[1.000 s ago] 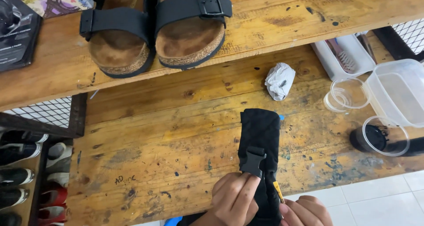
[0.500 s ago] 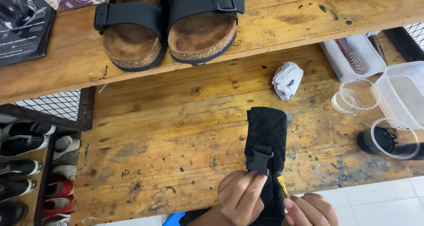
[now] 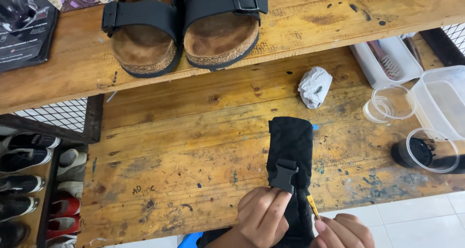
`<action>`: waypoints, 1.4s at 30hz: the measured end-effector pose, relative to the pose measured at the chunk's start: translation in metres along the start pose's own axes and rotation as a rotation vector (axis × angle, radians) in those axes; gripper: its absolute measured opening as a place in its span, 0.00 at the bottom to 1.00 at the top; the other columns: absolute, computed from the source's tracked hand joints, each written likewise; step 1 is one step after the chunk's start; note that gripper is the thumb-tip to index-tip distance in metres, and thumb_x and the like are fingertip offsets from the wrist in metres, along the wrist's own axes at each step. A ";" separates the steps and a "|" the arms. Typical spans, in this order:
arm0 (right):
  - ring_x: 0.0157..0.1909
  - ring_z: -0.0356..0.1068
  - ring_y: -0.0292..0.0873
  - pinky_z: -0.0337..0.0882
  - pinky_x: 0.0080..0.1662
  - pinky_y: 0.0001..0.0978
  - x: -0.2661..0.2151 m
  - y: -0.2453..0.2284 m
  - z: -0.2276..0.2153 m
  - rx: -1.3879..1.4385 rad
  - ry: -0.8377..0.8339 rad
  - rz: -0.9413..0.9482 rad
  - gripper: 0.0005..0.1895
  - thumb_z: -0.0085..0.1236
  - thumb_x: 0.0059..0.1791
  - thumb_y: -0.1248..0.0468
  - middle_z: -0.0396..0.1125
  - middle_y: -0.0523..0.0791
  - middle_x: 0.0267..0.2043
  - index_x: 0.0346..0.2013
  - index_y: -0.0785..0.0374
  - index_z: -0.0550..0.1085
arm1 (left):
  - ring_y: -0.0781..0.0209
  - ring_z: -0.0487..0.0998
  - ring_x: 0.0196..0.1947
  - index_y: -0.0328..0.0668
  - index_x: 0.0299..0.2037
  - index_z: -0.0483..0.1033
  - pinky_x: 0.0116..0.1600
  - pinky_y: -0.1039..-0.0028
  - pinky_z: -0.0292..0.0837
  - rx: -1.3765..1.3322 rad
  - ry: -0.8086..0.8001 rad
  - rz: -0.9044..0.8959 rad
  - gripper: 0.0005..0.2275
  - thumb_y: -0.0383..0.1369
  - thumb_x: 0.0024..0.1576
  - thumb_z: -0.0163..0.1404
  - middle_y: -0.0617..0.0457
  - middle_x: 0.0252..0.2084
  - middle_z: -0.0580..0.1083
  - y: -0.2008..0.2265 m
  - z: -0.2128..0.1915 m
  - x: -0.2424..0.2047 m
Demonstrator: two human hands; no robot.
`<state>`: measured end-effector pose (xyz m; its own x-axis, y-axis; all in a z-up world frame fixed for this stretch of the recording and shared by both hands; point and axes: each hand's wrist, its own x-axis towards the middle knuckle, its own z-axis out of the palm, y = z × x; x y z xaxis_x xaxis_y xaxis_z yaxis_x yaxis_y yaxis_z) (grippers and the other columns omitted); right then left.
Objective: Painting a black fabric strap with a small brush and black paint on a wooden workbench.
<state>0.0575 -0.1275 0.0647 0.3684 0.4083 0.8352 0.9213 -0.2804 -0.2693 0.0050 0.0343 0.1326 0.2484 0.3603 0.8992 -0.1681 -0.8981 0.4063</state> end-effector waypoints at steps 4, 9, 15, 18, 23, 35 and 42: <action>0.38 0.68 0.40 0.74 0.40 0.32 0.011 -0.002 0.003 -0.005 0.027 -0.006 0.12 0.44 0.55 0.60 0.71 0.43 0.36 0.40 0.63 0.74 | 0.56 0.79 0.20 0.30 0.33 0.78 0.26 0.72 0.76 -0.024 -0.047 0.014 0.12 0.13 0.54 0.40 0.43 0.29 0.75 -0.001 -0.004 0.001; 0.36 0.66 0.39 0.73 0.39 0.31 -0.003 0.004 0.010 0.004 0.100 0.014 0.12 0.43 0.55 0.59 0.70 0.41 0.35 0.38 0.61 0.74 | 0.58 0.79 0.19 0.32 0.31 0.79 0.24 0.74 0.75 0.010 0.028 0.007 0.09 0.15 0.56 0.45 0.45 0.26 0.75 -0.002 0.003 -0.003; 0.37 0.67 0.41 0.74 0.40 0.32 0.008 -0.003 0.003 0.018 0.045 0.060 0.11 0.43 0.55 0.63 0.71 0.43 0.36 0.41 0.63 0.74 | 0.56 0.79 0.20 0.33 0.33 0.79 0.26 0.71 0.76 -0.005 -0.063 -0.028 0.11 0.15 0.57 0.41 0.44 0.29 0.75 -0.001 -0.004 -0.007; 0.36 0.66 0.39 0.73 0.38 0.31 0.001 0.004 0.006 0.017 0.077 0.033 0.10 0.43 0.55 0.63 0.69 0.42 0.35 0.38 0.62 0.73 | 0.56 0.79 0.21 0.33 0.34 0.80 0.26 0.71 0.76 -0.009 -0.072 -0.029 0.12 0.14 0.55 0.41 0.44 0.30 0.75 -0.001 -0.004 -0.007; 0.37 0.65 0.40 0.72 0.39 0.31 0.011 0.001 0.004 0.012 0.137 0.002 0.10 0.43 0.56 0.62 0.69 0.43 0.37 0.41 0.63 0.72 | 0.55 0.78 0.20 0.31 0.33 0.79 0.26 0.71 0.76 -0.023 -0.063 -0.006 0.11 0.13 0.54 0.41 0.43 0.29 0.75 0.000 -0.002 -0.003; 0.37 0.69 0.39 0.75 0.40 0.33 0.015 -0.001 0.000 0.003 -0.022 -0.014 0.13 0.44 0.54 0.59 0.72 0.43 0.35 0.39 0.63 0.75 | 0.55 0.78 0.20 0.31 0.34 0.80 0.26 0.71 0.75 -0.029 -0.043 0.014 0.13 0.13 0.49 0.40 0.43 0.29 0.75 0.001 -0.003 -0.001; 0.38 0.69 0.38 0.75 0.39 0.32 0.020 -0.004 0.000 -0.004 -0.006 -0.089 0.12 0.44 0.54 0.60 0.71 0.44 0.36 0.40 0.63 0.74 | 0.55 0.79 0.20 0.31 0.34 0.80 0.26 0.71 0.76 -0.030 -0.072 -0.013 0.15 0.11 0.48 0.39 0.43 0.29 0.75 0.004 -0.004 -0.002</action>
<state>0.0614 -0.1186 0.0823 0.2856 0.4374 0.8527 0.9501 -0.2457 -0.1922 0.0003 0.0312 0.1333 0.3184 0.3520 0.8802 -0.1927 -0.8851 0.4237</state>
